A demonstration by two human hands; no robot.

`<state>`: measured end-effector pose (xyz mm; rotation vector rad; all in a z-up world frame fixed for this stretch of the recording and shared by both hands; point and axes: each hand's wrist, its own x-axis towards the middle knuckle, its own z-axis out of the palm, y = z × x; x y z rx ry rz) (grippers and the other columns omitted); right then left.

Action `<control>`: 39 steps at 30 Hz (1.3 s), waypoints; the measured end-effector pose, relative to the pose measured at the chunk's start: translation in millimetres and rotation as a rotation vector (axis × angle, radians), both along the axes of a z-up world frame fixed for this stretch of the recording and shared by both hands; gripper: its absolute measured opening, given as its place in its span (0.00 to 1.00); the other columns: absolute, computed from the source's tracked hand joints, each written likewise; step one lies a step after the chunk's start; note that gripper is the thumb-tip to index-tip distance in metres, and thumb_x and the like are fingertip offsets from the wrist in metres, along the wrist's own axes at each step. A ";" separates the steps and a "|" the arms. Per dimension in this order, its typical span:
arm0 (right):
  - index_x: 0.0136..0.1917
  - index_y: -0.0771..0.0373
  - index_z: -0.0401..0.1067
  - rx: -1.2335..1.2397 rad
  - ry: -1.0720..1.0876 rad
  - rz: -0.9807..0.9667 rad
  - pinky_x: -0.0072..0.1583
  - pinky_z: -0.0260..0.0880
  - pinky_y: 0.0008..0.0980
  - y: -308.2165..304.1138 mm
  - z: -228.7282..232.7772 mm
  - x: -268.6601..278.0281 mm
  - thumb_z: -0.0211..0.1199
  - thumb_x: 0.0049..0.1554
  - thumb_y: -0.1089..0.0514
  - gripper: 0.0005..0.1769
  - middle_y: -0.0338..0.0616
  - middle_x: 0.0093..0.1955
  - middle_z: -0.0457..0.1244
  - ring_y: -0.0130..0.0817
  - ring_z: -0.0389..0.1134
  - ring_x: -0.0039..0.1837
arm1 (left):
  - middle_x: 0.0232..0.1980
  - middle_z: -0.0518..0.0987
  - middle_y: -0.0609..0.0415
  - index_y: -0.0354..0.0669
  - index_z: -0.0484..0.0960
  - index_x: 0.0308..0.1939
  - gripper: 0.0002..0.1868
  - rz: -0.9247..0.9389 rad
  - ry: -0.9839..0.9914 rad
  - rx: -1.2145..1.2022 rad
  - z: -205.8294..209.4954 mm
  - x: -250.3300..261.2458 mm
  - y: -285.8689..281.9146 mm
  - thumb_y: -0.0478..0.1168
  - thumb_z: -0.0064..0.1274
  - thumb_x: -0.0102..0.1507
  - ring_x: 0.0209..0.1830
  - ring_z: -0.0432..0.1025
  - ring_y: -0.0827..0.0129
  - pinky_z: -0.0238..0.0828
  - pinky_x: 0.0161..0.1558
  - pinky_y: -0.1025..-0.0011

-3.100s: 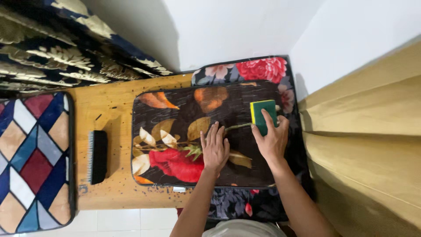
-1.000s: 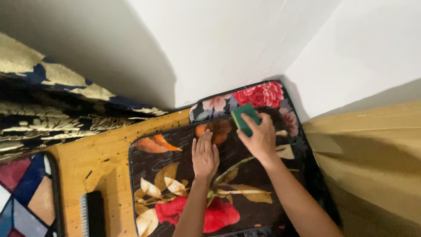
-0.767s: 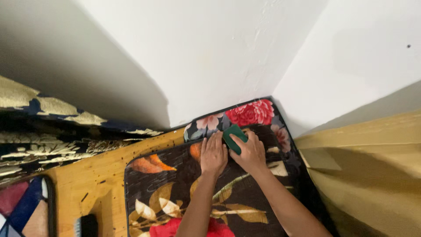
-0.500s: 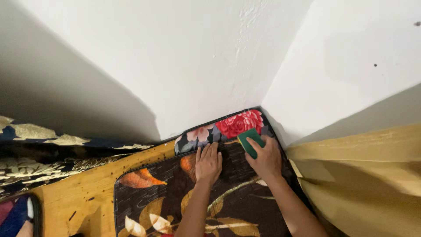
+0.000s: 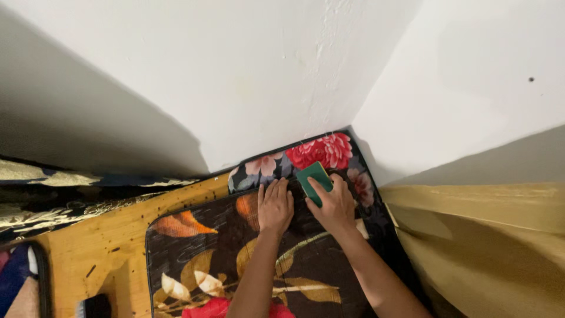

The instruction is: The person scrubs the exterior of a floral-patterned suitcase with a green and yellow sponge. They flip the suitcase over and continue scrubbing the underside. The person then places the sponge on the table.

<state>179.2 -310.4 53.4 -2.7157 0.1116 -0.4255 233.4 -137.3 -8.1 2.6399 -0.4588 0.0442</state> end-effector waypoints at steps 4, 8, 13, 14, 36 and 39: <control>0.65 0.47 0.75 -0.028 0.058 -0.063 0.56 0.68 0.50 -25.2 1.0 -3.8 0.76 0.47 0.49 0.32 0.55 0.57 0.59 0.54 0.64 0.58 | 0.67 0.77 0.55 0.45 0.75 0.63 0.20 0.003 -0.012 -0.016 -2.9 -3.9 1.3 0.45 0.43 0.70 0.72 0.65 0.62 0.47 0.76 0.49; 0.69 0.47 0.73 0.012 0.211 -0.264 0.53 0.69 0.49 -53.5 2.3 -8.4 0.75 0.49 0.49 0.34 0.57 0.61 0.57 0.53 0.65 0.58 | 0.67 0.76 0.54 0.44 0.75 0.63 0.19 0.007 0.000 -0.034 -3.1 -4.8 1.9 0.44 0.43 0.70 0.72 0.64 0.62 0.46 0.75 0.49; 0.69 0.49 0.73 -0.048 -0.050 -0.315 0.57 0.69 0.51 -52.0 4.9 -14.9 0.75 0.51 0.49 0.33 0.57 0.64 0.54 0.56 0.63 0.61 | 0.68 0.76 0.56 0.45 0.75 0.63 0.19 0.017 0.008 -0.047 1.5 -5.3 2.2 0.44 0.43 0.70 0.73 0.64 0.63 0.45 0.77 0.49; 0.69 0.50 0.73 -0.034 -0.054 -0.300 0.57 0.69 0.52 -45.9 4.3 -15.5 0.75 0.51 0.48 0.33 0.57 0.63 0.54 0.57 0.63 0.61 | 0.68 0.76 0.56 0.45 0.75 0.63 0.19 0.021 0.019 -0.048 2.2 -6.2 1.8 0.44 0.43 0.70 0.73 0.64 0.63 0.45 0.77 0.49; 0.70 0.48 0.72 -0.012 0.109 -0.332 0.54 0.69 0.53 -61.6 8.7 -30.5 0.75 0.52 0.49 0.34 0.59 0.64 0.54 0.58 0.64 0.60 | 0.73 0.71 0.57 0.46 0.71 0.69 0.23 0.007 0.095 0.000 -1.1 -7.9 4.2 0.45 0.41 0.70 0.77 0.60 0.66 0.39 0.78 0.47; 0.72 0.49 0.72 -0.028 -0.004 -0.350 0.56 0.69 0.53 -53.6 20.2 -38.2 0.76 0.53 0.49 0.34 0.59 0.65 0.53 0.59 0.63 0.61 | 0.76 0.67 0.54 0.45 0.68 0.72 0.25 -0.008 0.035 -0.088 9.7 -14.8 14.6 0.44 0.41 0.71 0.78 0.57 0.62 0.39 0.77 0.46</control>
